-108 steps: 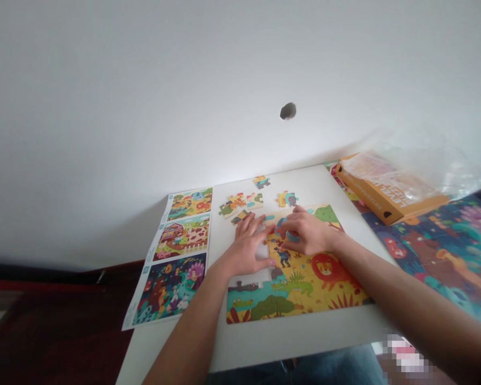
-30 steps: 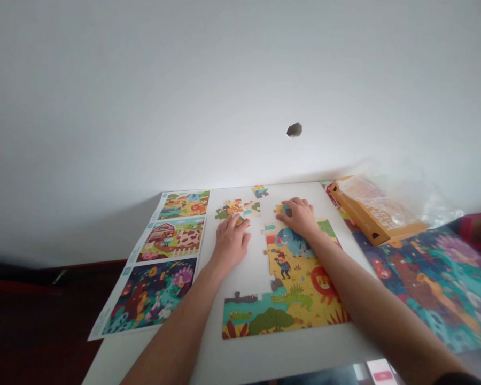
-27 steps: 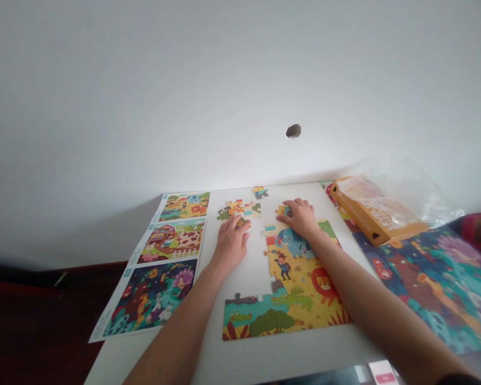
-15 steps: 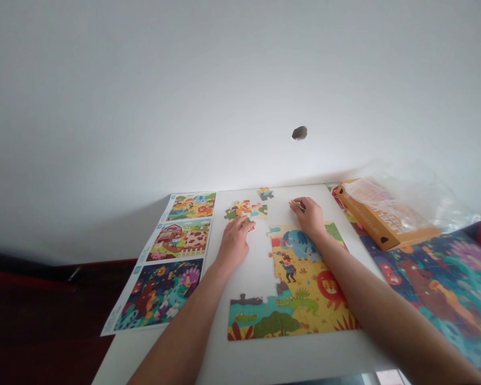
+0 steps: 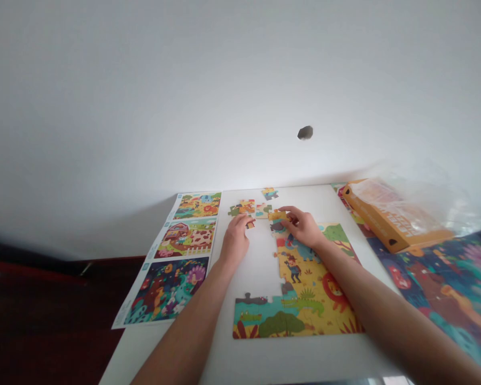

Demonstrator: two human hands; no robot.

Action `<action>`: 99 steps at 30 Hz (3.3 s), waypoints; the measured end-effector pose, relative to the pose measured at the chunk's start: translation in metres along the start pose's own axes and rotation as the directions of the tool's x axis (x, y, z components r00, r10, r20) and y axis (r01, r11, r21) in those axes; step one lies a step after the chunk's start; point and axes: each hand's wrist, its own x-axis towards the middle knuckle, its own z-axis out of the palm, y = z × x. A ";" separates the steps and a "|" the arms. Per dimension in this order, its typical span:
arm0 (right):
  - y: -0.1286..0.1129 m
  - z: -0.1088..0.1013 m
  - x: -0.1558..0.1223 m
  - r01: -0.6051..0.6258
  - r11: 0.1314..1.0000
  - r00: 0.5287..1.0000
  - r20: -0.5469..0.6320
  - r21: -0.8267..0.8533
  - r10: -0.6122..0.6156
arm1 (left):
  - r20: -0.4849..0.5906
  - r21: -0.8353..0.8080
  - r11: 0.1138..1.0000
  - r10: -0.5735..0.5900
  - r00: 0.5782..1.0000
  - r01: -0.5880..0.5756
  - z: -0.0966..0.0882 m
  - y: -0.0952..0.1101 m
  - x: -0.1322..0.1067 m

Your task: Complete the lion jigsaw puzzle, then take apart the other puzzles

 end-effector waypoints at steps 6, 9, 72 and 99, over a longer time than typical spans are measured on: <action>0.010 0.000 0.003 0.058 0.985 0.998 0.012 -0.161 -0.057 | 0.011 0.005 0.987 0.159 0.987 -0.159 -0.005 0.017 -0.001; 0.013 0.003 0.005 0.135 0.972 0.990 0.062 -0.191 -0.125 | 0.104 0.017 0.975 0.217 0.971 -0.220 -0.005 0.025 -0.004; 0.021 -0.004 0.006 -0.389 0.672 0.917 -0.337 -0.631 0.214 | 0.085 0.262 0.963 -0.088 0.993 0.062 -0.018 0.025 -0.004; 0.013 -0.003 0.006 -0.428 0.628 0.904 -0.326 -0.650 0.279 | 0.034 0.308 0.949 -0.090 0.995 0.076 -0.013 0.003 0.008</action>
